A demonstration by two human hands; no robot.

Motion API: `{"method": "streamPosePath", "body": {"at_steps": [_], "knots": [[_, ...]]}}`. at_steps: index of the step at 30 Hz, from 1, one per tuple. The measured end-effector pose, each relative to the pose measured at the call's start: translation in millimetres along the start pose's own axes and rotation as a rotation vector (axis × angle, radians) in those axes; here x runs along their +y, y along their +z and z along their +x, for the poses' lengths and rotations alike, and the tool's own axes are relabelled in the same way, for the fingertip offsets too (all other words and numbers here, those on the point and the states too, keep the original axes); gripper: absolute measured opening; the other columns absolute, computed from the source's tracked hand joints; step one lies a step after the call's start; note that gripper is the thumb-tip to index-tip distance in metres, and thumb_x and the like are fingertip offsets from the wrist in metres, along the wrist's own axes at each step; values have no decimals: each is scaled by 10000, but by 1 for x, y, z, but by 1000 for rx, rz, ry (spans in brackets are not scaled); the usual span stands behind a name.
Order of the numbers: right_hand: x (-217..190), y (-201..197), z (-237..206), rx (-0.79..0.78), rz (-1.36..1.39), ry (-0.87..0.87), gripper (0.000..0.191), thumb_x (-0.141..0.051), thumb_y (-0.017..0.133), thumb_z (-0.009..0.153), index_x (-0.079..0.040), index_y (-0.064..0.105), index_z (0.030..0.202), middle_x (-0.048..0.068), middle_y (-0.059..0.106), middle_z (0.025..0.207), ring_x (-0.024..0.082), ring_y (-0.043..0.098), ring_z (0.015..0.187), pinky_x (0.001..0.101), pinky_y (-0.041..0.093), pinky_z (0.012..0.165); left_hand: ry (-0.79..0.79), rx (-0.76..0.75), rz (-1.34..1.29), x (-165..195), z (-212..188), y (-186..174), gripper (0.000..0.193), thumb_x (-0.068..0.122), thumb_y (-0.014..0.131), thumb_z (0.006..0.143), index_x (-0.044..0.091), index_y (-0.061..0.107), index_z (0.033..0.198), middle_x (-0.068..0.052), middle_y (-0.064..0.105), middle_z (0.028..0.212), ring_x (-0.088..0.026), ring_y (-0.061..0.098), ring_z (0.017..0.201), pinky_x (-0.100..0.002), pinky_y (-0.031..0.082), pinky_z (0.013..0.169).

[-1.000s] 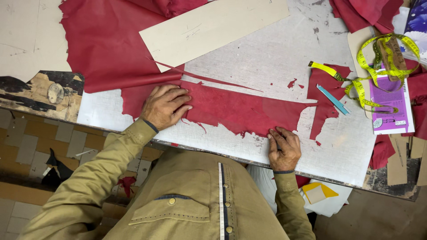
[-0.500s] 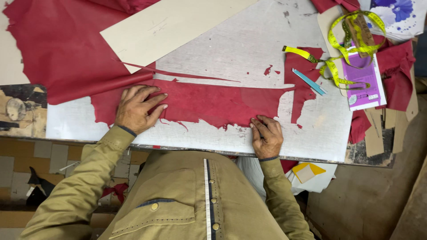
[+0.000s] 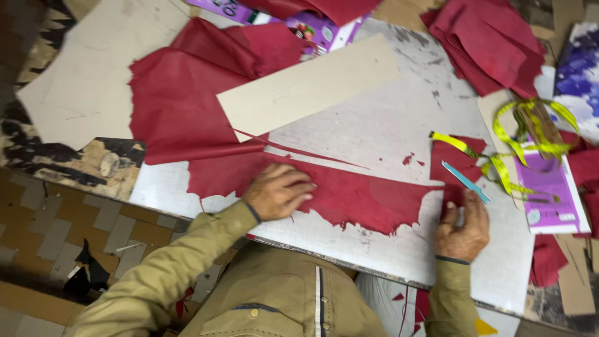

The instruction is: The person cuts a large piece of red fabric using a utility knife and a cardboard template. They trace the template's outline onto the fabric, cut along the marked lines, and then measure the resulting piece with a tape measure.

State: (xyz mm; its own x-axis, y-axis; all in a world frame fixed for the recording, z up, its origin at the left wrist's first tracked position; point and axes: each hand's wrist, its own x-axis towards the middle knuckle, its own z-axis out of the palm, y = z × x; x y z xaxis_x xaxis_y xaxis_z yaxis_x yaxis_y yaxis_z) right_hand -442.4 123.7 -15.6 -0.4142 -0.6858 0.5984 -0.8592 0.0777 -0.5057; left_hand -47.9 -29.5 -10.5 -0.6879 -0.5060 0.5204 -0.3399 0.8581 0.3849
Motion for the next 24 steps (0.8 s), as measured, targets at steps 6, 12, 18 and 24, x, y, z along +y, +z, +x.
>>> {"method": "streamPosePath", "body": {"at_steps": [6,12,18,24], "knots": [[50,10,40,-150,-398,-146,216,-98,719,1008,-80,757,1219,150,734,1212,360,654,1063,459,541,978,52,-180,-114,47,58,57,252,234,710,924,97,781,1123,-62,705,1073,-253,612,1004,-407,547,884],[72,2,45,-232,-347,-172,355,-24,674,920,-39,721,1272,182,654,1055,373,622,990,465,530,891,-87,-259,-110,63,71,86,251,248,695,930,78,771,1100,-64,705,1084,-276,615,1013,-407,549,893],[83,-14,57,-84,-77,-7,241,7,568,1014,19,609,1252,192,591,1132,272,620,991,370,562,820,-121,-336,-86,63,76,85,304,279,712,897,49,765,1089,-72,697,1129,-270,615,1016,-397,549,891],[47,-56,37,-123,598,771,270,-192,492,1139,-115,671,1326,19,684,919,46,528,649,225,464,609,-185,-361,-95,63,84,83,306,300,715,930,79,749,1140,-50,696,1146,-257,621,1037,-390,552,887]]}}
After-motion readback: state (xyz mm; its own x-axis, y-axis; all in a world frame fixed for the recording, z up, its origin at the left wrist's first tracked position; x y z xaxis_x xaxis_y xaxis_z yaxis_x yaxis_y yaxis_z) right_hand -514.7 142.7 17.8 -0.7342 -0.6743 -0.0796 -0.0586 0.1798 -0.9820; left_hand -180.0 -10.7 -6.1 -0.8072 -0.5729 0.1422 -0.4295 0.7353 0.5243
